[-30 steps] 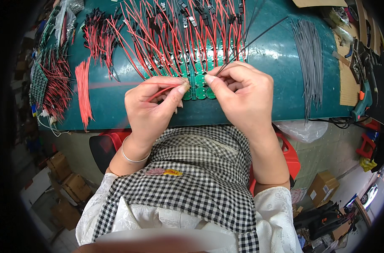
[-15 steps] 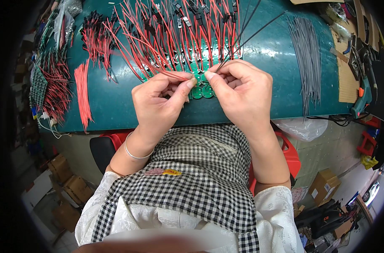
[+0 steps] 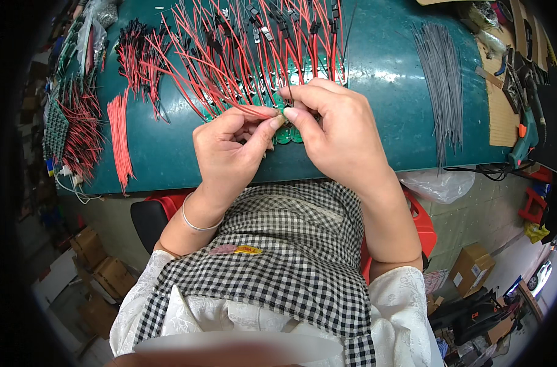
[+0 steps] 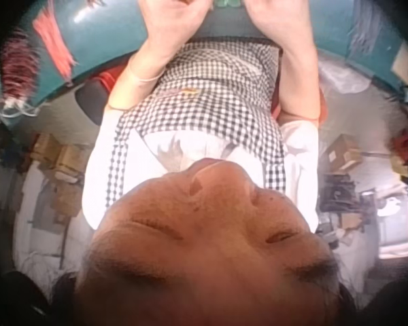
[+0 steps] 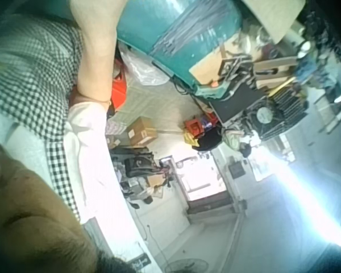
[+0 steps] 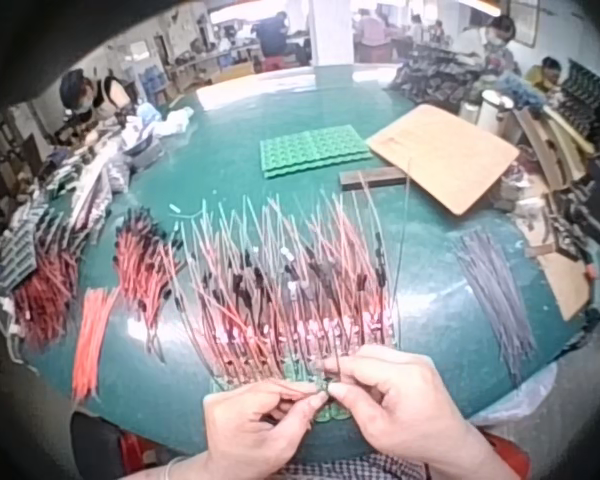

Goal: The person picks up a red wire and a black wire, inserts them into a green circuit board, and secures them with a thin gray cable tie. This process is repeated for each circuit board in the row before the person gathers a new bundle of red wires.

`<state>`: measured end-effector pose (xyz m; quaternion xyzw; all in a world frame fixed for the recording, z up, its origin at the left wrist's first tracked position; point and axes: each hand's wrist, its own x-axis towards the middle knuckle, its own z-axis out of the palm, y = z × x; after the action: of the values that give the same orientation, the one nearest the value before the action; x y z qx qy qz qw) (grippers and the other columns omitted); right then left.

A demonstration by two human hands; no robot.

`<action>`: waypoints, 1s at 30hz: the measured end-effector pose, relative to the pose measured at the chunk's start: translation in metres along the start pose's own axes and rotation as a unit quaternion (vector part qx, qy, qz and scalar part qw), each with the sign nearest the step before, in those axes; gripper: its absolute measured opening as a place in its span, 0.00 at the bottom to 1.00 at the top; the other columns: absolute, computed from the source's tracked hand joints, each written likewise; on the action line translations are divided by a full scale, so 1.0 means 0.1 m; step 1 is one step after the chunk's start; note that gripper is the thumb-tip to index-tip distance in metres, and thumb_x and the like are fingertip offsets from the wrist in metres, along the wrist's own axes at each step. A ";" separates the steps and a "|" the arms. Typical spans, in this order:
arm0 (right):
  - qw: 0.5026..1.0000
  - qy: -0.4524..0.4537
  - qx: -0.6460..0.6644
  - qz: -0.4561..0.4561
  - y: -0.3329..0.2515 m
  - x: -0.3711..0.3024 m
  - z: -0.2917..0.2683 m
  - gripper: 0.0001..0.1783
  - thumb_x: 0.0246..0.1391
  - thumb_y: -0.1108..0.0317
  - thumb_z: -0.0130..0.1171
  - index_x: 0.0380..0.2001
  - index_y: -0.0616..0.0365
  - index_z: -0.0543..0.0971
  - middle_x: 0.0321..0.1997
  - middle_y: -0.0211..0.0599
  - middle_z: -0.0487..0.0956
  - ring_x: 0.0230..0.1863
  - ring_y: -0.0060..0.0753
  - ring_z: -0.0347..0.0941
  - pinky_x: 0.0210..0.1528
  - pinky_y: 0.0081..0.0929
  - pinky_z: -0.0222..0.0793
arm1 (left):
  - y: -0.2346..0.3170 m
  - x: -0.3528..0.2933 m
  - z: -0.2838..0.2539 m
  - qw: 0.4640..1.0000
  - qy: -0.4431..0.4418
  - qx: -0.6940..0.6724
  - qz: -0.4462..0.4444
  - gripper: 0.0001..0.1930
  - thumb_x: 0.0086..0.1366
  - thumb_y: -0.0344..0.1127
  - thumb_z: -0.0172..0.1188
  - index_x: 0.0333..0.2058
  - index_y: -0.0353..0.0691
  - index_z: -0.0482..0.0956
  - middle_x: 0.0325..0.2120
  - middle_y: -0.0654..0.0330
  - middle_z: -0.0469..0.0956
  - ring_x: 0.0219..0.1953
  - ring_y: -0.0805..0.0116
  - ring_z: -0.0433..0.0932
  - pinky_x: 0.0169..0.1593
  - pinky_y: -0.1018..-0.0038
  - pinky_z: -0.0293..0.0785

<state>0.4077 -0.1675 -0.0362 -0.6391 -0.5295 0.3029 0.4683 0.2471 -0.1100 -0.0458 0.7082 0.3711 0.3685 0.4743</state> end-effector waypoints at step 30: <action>0.991 0.131 0.032 0.007 0.13 -0.14 -0.01 0.04 0.51 0.76 0.65 0.27 0.67 0.80 0.22 0.37 0.78 0.20 0.21 0.70 0.22 0.23 0.64 | -0.14 -0.05 0.01 0.996 -0.008 0.071 0.058 0.15 0.60 0.18 0.64 0.46 0.28 0.78 0.29 0.56 0.85 0.27 0.79 0.81 0.28 0.85 0.77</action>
<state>0.4105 -0.1811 -0.0491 -0.6621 -0.4492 0.2368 0.5512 0.2436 -0.1108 -0.0604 0.7634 0.3510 0.3625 0.4033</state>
